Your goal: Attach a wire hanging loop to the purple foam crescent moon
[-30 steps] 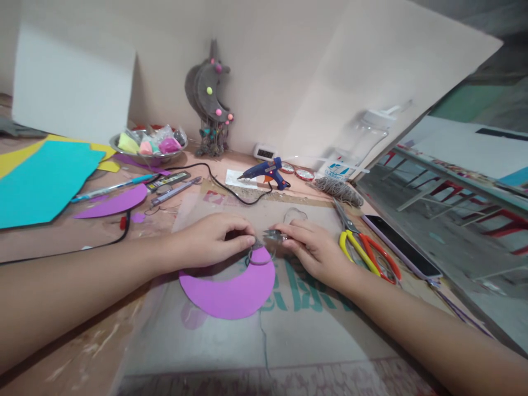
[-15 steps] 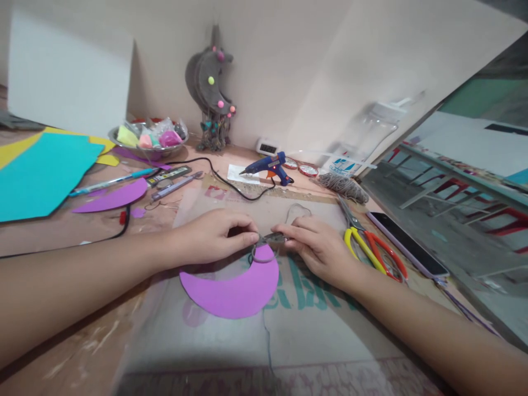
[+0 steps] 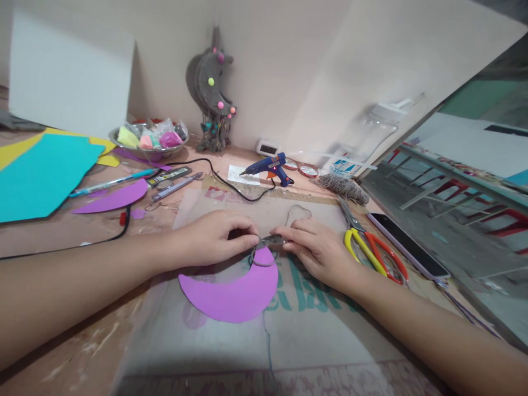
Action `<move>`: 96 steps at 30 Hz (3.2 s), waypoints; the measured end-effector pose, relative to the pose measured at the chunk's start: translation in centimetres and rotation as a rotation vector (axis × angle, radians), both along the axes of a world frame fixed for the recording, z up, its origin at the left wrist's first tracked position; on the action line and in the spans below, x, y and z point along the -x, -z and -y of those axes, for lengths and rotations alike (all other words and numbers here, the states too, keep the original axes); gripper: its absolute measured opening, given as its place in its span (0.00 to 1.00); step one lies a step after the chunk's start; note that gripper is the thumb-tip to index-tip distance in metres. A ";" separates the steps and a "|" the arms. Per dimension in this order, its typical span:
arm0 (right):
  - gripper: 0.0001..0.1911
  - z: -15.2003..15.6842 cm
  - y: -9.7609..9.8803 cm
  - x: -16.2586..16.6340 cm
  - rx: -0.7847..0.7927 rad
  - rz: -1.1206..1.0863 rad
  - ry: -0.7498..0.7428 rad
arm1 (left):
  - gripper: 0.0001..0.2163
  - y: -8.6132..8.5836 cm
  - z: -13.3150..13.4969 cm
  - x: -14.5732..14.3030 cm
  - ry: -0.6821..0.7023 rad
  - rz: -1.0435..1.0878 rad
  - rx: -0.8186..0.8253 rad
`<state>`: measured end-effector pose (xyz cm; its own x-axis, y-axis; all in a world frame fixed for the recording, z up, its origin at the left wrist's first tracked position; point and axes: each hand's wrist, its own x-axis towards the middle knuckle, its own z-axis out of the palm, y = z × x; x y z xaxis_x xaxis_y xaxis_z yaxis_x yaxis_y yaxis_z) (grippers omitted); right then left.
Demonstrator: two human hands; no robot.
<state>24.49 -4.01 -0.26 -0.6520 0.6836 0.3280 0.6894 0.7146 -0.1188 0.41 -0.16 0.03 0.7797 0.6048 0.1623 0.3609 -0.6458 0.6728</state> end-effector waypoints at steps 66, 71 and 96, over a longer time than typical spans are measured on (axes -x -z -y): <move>0.14 -0.1 0.1 0.0 -0.009 -0.009 0.006 | 0.09 0.0 0.2 0.0 -0.032 0.010 0.020; 0.14 -0.1 0.1 0.1 -0.025 0.011 -0.026 | 0.09 0.1 0.1 0.0 -0.025 0.014 0.021; 0.14 0.1 -0.1 0.0 -0.005 -0.028 0.005 | 0.09 0.1 0.0 0.0 -0.043 0.000 0.048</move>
